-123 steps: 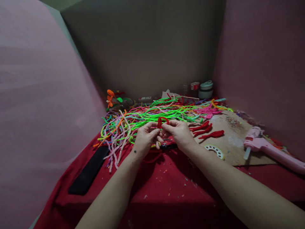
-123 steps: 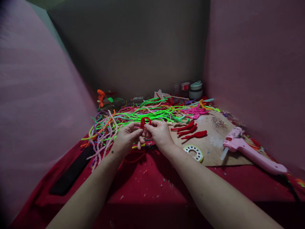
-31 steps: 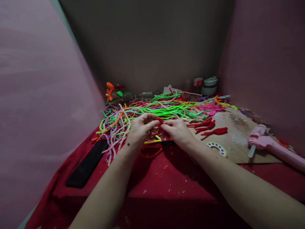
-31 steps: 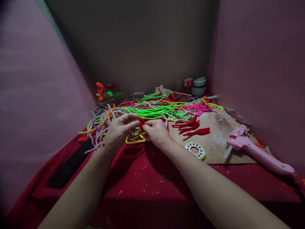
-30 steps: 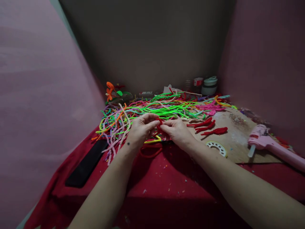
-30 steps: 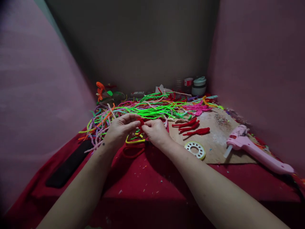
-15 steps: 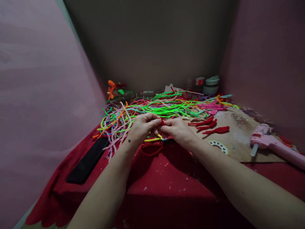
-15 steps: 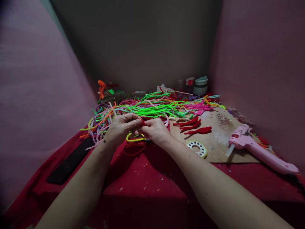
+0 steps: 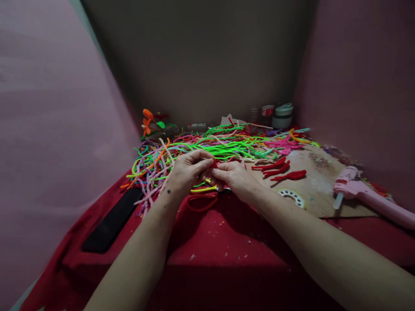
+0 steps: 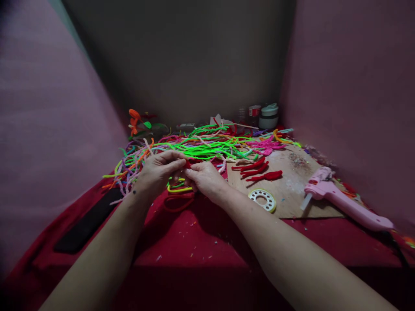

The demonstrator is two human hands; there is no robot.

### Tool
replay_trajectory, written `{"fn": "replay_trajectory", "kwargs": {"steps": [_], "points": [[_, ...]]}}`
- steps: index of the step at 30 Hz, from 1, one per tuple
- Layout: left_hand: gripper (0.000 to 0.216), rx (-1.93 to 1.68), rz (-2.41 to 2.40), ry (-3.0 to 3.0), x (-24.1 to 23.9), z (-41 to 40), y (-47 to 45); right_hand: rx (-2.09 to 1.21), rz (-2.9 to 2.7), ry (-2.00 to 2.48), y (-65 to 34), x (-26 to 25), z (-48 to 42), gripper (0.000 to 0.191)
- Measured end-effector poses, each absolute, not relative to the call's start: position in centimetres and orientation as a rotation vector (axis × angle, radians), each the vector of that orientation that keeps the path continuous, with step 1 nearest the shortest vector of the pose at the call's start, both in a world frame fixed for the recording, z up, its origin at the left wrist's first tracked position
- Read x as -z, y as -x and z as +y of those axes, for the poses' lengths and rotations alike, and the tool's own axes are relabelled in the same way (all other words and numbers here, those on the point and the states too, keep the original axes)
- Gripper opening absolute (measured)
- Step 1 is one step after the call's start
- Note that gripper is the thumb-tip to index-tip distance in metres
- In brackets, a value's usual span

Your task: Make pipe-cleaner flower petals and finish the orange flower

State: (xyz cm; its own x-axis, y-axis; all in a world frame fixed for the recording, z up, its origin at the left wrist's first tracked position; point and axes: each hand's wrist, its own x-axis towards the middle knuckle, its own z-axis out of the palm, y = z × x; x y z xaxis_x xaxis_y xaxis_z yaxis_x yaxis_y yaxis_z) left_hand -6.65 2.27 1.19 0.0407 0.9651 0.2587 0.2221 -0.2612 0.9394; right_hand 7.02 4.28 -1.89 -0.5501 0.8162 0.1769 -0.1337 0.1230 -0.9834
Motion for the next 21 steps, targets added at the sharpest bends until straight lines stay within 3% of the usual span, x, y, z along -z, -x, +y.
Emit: {"fn": "replay_trajectory", "kwargs": {"steps": [9,13,21], "points": [[0.012,-1.031,1.646,-2.087,-1.13,2.38,7.04,-1.483,-1.651,0.797,-6.68,1.79,4.22,0.021],[0.011,-1.023,1.734,-2.259,-1.07,2.42,6.87,-1.601,-1.574,0.807,-6.89,1.67,4.26,0.021],[0.017,-1.061,1.503,-1.607,-1.24,2.23,6.51,-1.710,-1.397,0.774,-6.87,1.90,4.48,0.012]]}}
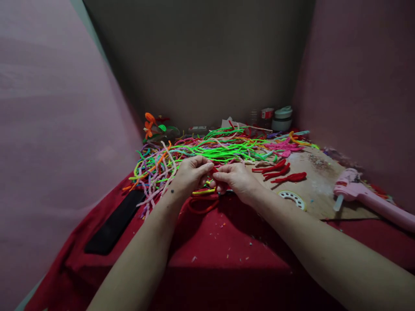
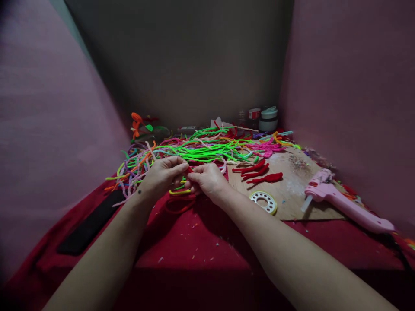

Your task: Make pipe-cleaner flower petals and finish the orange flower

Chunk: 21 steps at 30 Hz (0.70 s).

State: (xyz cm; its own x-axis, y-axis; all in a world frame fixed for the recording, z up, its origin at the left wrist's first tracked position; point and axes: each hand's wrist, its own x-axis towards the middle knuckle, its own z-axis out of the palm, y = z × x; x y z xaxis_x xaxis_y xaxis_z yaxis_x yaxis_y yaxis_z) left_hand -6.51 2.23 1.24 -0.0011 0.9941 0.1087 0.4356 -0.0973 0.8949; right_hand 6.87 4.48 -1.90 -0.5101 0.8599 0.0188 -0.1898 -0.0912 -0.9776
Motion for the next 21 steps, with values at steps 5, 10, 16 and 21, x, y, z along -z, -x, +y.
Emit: {"fn": "replay_trajectory", "kwargs": {"steps": [5,10,16,21], "points": [[0.019,-1.155,1.480,-1.544,-1.14,2.29,6.37,-1.768,-1.358,0.810,-6.73,1.69,4.22,0.010],[0.017,-1.188,1.571,-1.643,-1.00,2.45,6.25,-1.640,-1.404,0.867,-6.62,2.17,4.53,0.011],[0.021,-1.133,1.426,-1.467,-1.57,1.95,6.09,-1.424,-1.529,0.833,-6.79,2.53,4.69,0.025],[0.025,-1.199,1.312,-1.316,-0.86,2.29,6.21,-1.291,-1.637,0.925,-6.63,2.37,4.43,0.025]]}}
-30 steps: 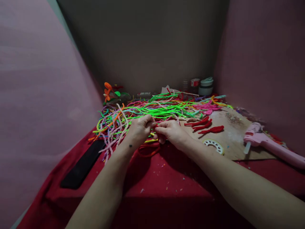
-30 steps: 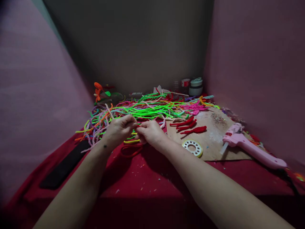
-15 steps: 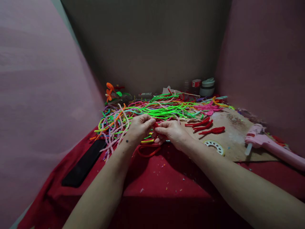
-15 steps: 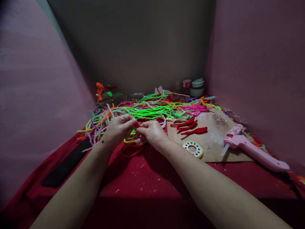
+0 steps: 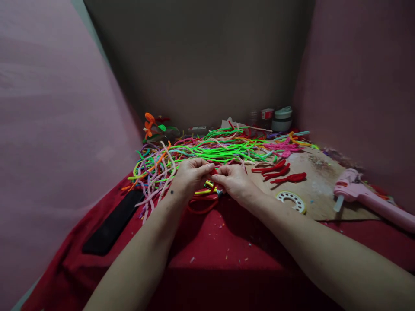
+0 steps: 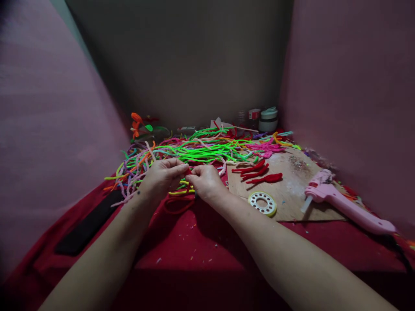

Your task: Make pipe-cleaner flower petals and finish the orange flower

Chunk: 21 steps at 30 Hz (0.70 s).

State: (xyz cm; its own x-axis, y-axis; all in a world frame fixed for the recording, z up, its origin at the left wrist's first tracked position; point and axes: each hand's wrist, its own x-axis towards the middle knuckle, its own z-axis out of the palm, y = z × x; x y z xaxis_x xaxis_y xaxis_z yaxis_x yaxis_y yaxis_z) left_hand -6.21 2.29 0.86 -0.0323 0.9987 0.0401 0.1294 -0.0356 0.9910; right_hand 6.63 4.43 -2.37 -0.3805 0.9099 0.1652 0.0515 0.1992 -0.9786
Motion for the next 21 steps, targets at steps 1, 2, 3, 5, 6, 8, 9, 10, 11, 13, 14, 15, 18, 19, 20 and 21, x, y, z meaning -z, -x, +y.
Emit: {"fn": "replay_trajectory", "kwargs": {"steps": [1,2,3,5,6,8,9,10,11,13,14,15,18,19,20,21], "points": [[0.026,-1.203,1.295,-1.296,-0.7,2.4,6.3,-1.287,-1.642,0.924,-6.6,2.4,4.4,0.024],[0.026,-1.198,1.285,-1.289,-0.7,2.5,6.4,-1.303,-1.635,0.902,-6.6,2.5,4.4,0.024],[0.027,-1.186,1.282,-1.293,-0.6,2.7,6.6,-1.346,-1.622,0.856,-6.6,2.7,4.5,0.023],[0.026,-1.168,1.296,-1.309,-0.7,2.8,6.9,-1.491,-1.563,0.743,-6.7,2.8,4.5,0.020],[0.026,-1.164,1.306,-1.313,-0.8,2.8,7.1,-1.561,-1.525,0.700,-6.7,2.9,4.5,0.018],[0.026,-1.163,1.323,-1.314,-0.9,2.8,7.2,-1.644,-1.451,0.662,-6.7,2.8,4.5,0.016],[0.026,-1.164,1.332,-1.319,-1.0,2.8,7.3,-1.664,-1.417,0.661,-6.7,2.6,4.5,0.017],[0.026,-1.164,1.337,-1.331,-1.0,2.8,7.3,-1.672,-1.386,0.666,-6.7,2.5,4.4,0.019],[0.026,-1.160,1.339,-1.347,-1.0,2.8,7.2,-1.676,-1.369,0.673,-6.7,2.3,4.3,0.021],[0.027,-1.157,1.342,-1.371,-0.9,2.8,7.1,-1.667,-1.366,0.703,-6.7,2.1,4.2,0.019],[0.027,-1.156,1.340,-1.378,-0.9,2.8,7.1,-1.648,-1.384,0.724,-6.7,2.0,4.1,0.017],[0.027,-1.153,1.335,-1.383,-0.8,2.8,7.1,-1.619,-1.408,0.745,-6.7,2.0,4.1,0.015],[0.026,-1.162,1.313,-1.385,-0.7,2.8,7.1,-1.560,-1.405,0.781,-6.8,2.0,4.3,0.014],[0.026,-1.175,1.305,-1.375,-0.7,2.8,7.2,-1.557,-1.380,0.784,-6.8,2.1,4.4,0.015],[0.026,-1.188,1.301,-1.359,-0.7,2.9,7.2,-1.555,-1.350,0.785,-6.8,2.1,4.4,0.016],[0.026,-1.196,1.300,-1.339,-0.7,2.9,7.3,-1.554,-1.324,0.785,-6.8,2.1,4.5,0.016]]}}
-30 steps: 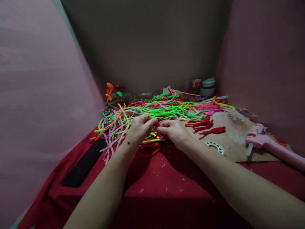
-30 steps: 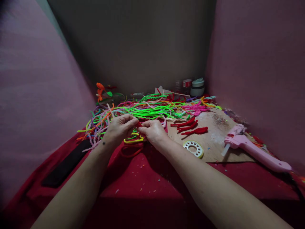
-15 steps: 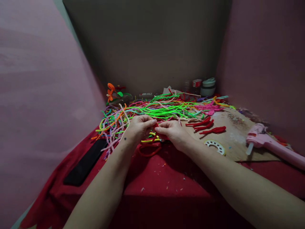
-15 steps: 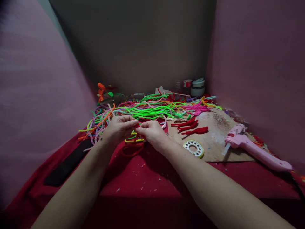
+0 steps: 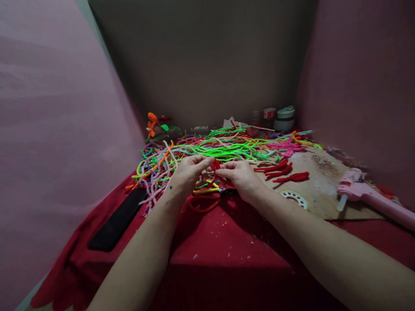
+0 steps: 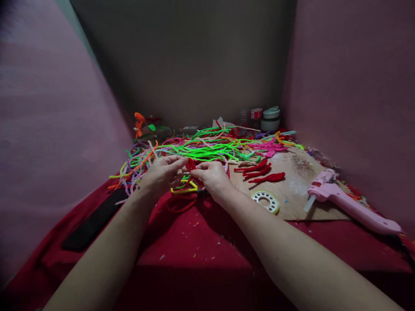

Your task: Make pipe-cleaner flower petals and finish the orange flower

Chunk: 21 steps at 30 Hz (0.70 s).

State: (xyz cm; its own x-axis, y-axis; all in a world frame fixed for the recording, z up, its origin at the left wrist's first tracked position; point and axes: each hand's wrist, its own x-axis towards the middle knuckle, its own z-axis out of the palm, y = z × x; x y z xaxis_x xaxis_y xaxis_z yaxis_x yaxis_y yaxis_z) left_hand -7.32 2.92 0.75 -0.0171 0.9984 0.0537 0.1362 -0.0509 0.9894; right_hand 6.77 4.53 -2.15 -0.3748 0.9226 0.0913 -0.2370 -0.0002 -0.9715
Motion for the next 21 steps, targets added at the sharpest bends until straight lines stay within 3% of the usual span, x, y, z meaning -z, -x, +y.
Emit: {"fn": "replay_trajectory", "kwargs": {"steps": [7,21], "points": [[0.019,-1.051,1.297,-1.372,-0.6,2.9,7.5,-1.504,-1.284,0.827,-6.6,3.0,5.1,0.013],[0.012,-1.093,1.290,-1.263,-0.5,2.9,7.3,-1.488,-1.256,0.840,-6.7,2.6,4.9,0.010]]}}
